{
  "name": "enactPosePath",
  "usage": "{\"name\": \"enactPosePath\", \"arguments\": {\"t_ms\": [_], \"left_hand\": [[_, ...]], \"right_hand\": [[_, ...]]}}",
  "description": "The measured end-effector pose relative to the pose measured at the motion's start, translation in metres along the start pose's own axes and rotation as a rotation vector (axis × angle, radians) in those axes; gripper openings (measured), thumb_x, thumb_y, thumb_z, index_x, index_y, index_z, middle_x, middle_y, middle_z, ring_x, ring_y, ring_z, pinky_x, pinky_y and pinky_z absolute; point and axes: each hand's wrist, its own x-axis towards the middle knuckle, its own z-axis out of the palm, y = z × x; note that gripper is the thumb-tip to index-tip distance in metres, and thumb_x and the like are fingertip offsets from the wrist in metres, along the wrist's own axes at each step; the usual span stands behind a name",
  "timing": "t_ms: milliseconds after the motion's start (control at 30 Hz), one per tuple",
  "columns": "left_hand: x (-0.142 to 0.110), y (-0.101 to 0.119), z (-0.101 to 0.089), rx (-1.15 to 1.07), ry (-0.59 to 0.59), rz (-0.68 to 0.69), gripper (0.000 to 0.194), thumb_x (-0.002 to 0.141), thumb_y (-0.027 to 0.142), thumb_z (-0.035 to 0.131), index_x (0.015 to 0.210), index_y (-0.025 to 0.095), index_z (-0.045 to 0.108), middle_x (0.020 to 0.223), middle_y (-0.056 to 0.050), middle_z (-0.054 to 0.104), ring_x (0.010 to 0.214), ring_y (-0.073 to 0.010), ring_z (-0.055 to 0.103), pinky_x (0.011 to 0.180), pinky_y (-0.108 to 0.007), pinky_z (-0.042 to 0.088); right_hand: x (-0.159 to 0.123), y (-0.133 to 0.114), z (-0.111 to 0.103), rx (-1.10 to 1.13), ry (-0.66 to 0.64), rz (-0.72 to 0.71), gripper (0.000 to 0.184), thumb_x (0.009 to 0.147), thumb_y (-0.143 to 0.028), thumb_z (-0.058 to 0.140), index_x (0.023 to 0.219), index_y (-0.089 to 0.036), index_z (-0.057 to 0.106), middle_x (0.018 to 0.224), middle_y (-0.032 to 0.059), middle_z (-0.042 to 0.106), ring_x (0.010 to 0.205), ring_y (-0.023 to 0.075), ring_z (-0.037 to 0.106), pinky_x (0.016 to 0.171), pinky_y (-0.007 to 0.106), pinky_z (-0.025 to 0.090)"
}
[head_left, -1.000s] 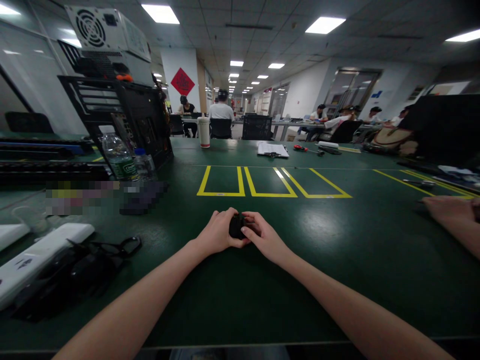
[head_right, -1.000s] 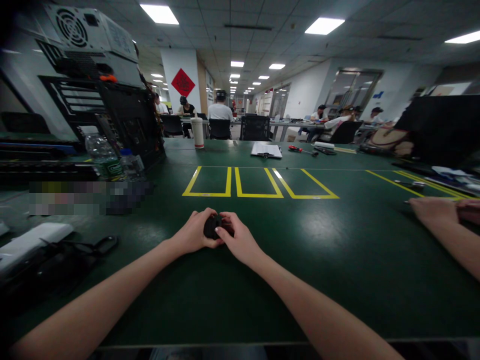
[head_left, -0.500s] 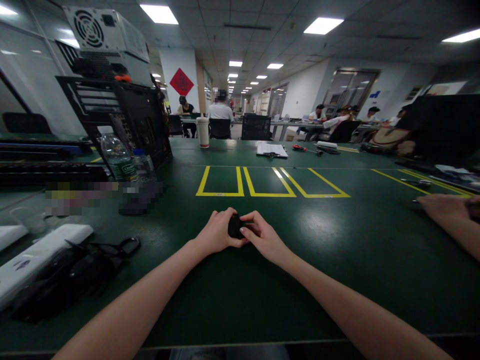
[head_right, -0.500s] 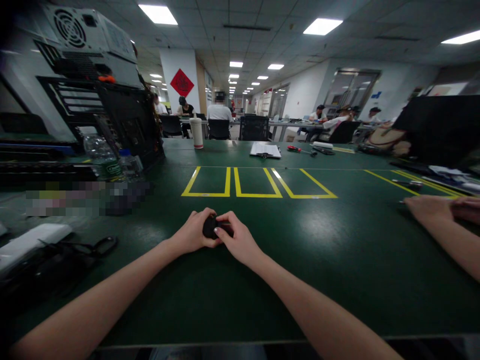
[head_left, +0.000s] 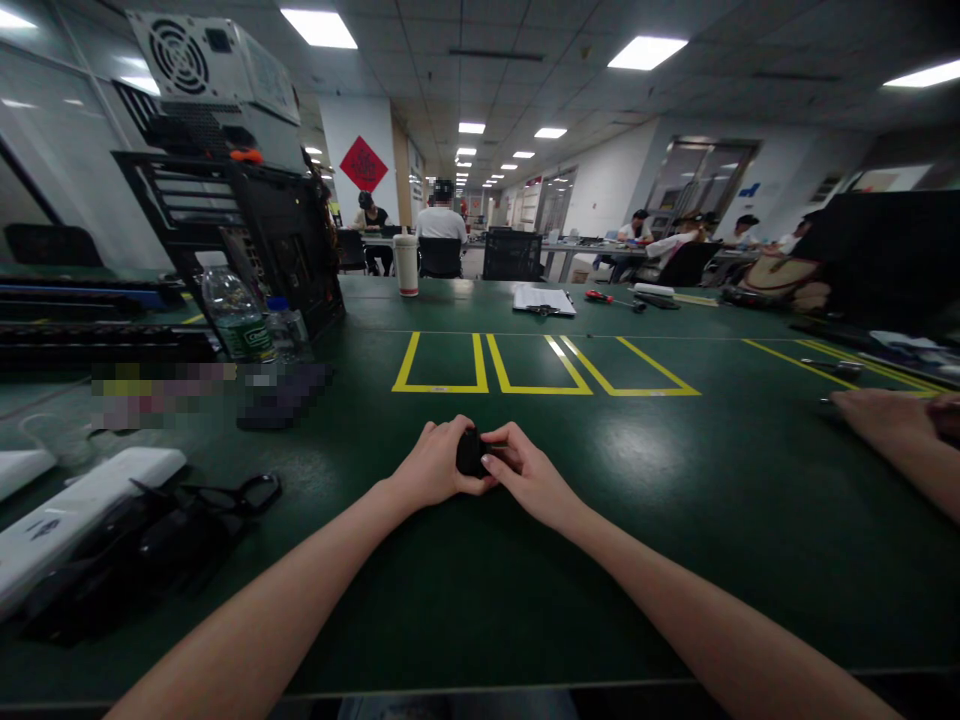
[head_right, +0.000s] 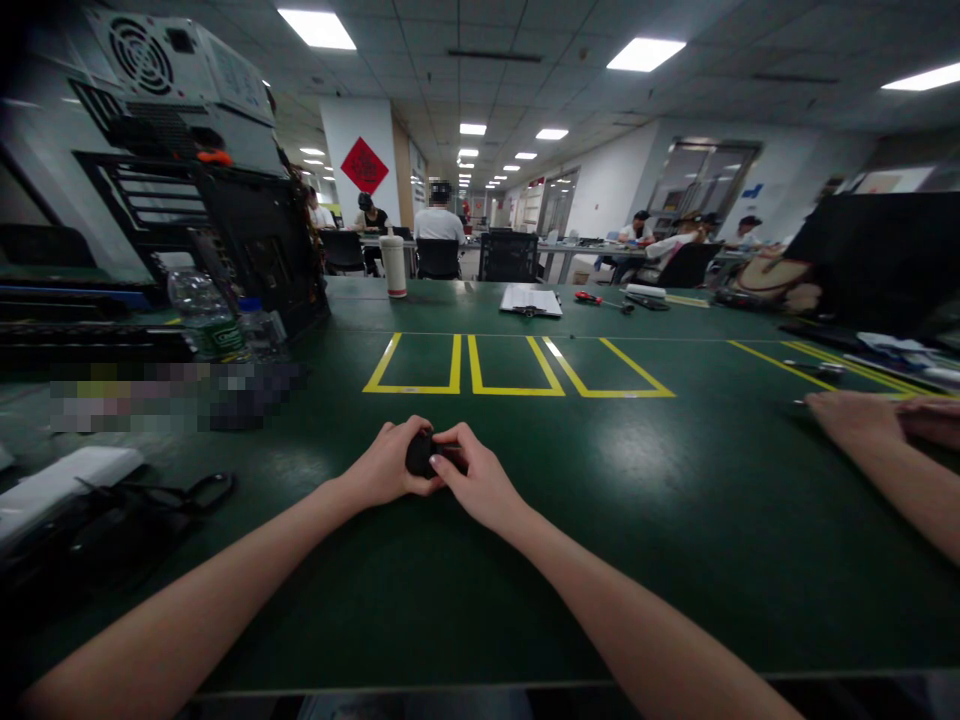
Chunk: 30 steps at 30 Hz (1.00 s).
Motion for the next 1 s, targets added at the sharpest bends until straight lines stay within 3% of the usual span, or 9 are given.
{"name": "enactPosePath", "arguments": {"t_ms": [200, 567, 800, 1000], "left_hand": [[-0.0003, -0.0006, 0.0003, 0.002, 0.009, 0.009, 0.053, 0.059, 0.05, 0.058, 0.099, 0.018, 0.041, 0.092, -0.005, 0.053, 0.082, -0.0216, 0.051, 0.075, -0.036, 0.036], [0.0008, -0.0024, 0.0032, 0.028, 0.027, 0.026, 0.053, 0.058, 0.048, 0.059, 0.099, 0.018, 0.04, 0.089, -0.004, 0.053, 0.079, -0.021, 0.052, 0.074, -0.035, 0.036], [-0.0008, 0.0012, -0.0019, 0.004, -0.003, 0.022, 0.053, 0.061, 0.051, 0.056, 0.1, 0.019, 0.041, 0.092, -0.005, 0.052, 0.082, -0.0214, 0.051, 0.076, -0.036, 0.036], [-0.0002, 0.0018, -0.0007, 0.006, 0.003, -0.016, 0.053, 0.058, 0.047, 0.06, 0.098, 0.019, 0.041, 0.091, -0.004, 0.052, 0.081, -0.0219, 0.051, 0.075, -0.037, 0.036]], "right_hand": [[0.0021, 0.0057, -0.0012, -0.066, 0.033, 0.022, 0.034, 0.079, -0.027, 0.044, 0.112, -0.025, 0.037, 0.11, 0.0037, 0.046, 0.102, 0.0183, 0.048, 0.084, 0.038, 0.044], [0.0003, -0.0003, 0.0009, -0.051, 0.024, -0.056, 0.017, 0.079, -0.024, 0.045, 0.096, -0.022, 0.045, 0.1, 0.0019, 0.051, 0.1, 0.016, 0.05, 0.087, 0.036, 0.042], [0.0025, 0.0042, -0.001, -0.08, 0.038, 0.002, 0.033, 0.078, -0.024, 0.045, 0.111, -0.023, 0.039, 0.111, 0.0049, 0.047, 0.104, 0.0173, 0.047, 0.09, 0.038, 0.039], [-0.0008, -0.002, -0.0001, -0.058, 0.018, -0.033, 0.021, 0.078, -0.025, 0.045, 0.099, -0.022, 0.045, 0.104, 0.0023, 0.049, 0.101, 0.0156, 0.049, 0.089, 0.037, 0.04]]}}
